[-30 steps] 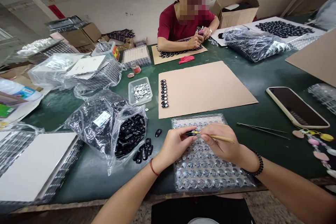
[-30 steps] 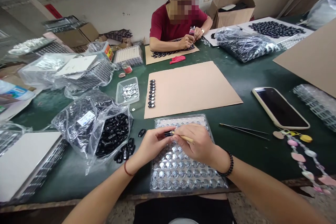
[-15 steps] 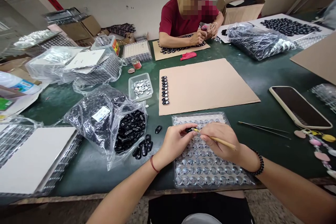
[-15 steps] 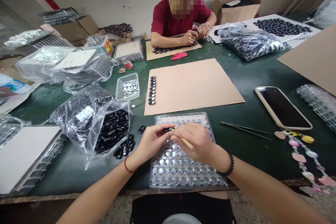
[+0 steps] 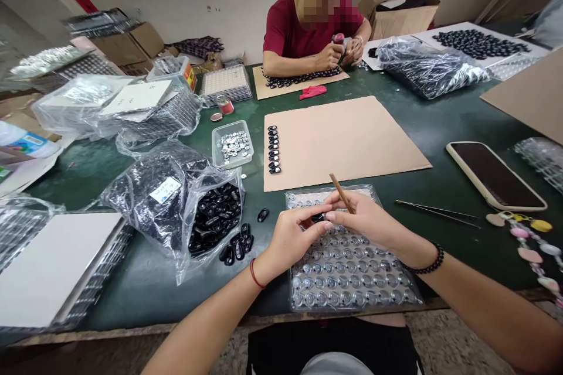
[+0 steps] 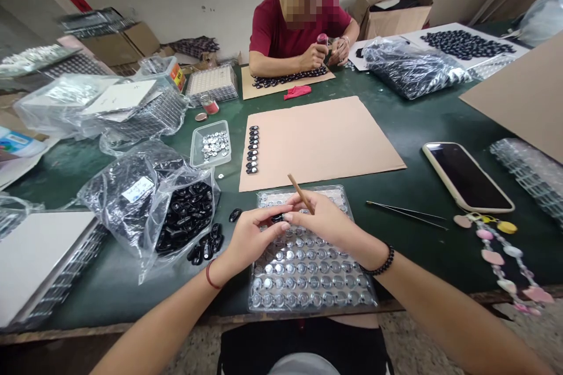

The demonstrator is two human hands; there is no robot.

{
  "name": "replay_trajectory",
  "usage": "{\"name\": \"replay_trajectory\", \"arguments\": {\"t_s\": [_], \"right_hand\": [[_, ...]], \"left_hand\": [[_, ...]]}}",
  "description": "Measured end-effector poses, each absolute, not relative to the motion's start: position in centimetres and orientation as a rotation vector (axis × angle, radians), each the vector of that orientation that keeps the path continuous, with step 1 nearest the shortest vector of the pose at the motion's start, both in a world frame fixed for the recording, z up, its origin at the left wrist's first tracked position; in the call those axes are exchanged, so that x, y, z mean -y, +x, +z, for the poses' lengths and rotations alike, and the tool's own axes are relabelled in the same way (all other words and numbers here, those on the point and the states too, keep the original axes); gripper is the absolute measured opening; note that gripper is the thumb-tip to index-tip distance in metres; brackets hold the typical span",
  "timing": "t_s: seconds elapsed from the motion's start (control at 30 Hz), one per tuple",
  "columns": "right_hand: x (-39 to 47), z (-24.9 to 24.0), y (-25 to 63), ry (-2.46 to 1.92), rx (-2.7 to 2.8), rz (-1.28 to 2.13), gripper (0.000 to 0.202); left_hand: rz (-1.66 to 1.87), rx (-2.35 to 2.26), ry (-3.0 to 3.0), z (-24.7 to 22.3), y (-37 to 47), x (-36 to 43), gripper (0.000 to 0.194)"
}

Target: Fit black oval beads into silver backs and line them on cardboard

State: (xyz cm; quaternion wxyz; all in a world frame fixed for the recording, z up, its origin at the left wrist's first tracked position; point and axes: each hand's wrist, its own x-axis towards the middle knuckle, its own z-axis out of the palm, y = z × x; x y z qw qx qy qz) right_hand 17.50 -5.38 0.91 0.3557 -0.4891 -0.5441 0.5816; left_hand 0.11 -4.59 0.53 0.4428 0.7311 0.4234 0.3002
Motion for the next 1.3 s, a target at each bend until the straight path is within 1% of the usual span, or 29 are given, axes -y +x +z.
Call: {"name": "replay_trajectory", "arguments": {"t_s": [0.13,0.3,0.47,0.63,0.8,0.9,1.03,1.3], "right_hand": [[5.4,0.8,17.5,-1.27,1.411,1.497,0.022],[5.6,0.8,17.3,-1.362,1.496,1.126,0.02],[6.1,1.0,17.1,-1.42,1.643,0.944,0.015],[6.2,0.8,17.0,-1.432,1.71,0.837,0.015],[6.2,0.5,16.9,-1.452,1.772,0.709,0.015],[6.2,0.4,17.0,-1.449,1.789,0.685,0.015],[6.2,0.5,17.1,-1.47,1.746,0.737,0.017],[6.1,0.6,17.1,-1.443,1.717,0.802,0.015]], "left_hand": [[0.811,-1.042,1.996,0.2,0.0,4.6,0.027],[0.923,-1.139,2.373,-0.5,-0.7,4.2,0.024],[0.828,-1.194,2.518,-0.7,-0.8,4.0,0.024],[0.787,-1.199,2.513,-0.7,-0.9,3.8,0.021],[0.724,-1.137,2.699,-0.7,-0.9,3.8,0.023],[0.752,-1.14,2.704,-0.7,-0.8,4.0,0.02],[0.832,-1.185,2.612,-0.8,-0.8,4.0,0.019],[0.851,-1.156,2.564,-0.8,-0.7,4.2,0.014]]}}
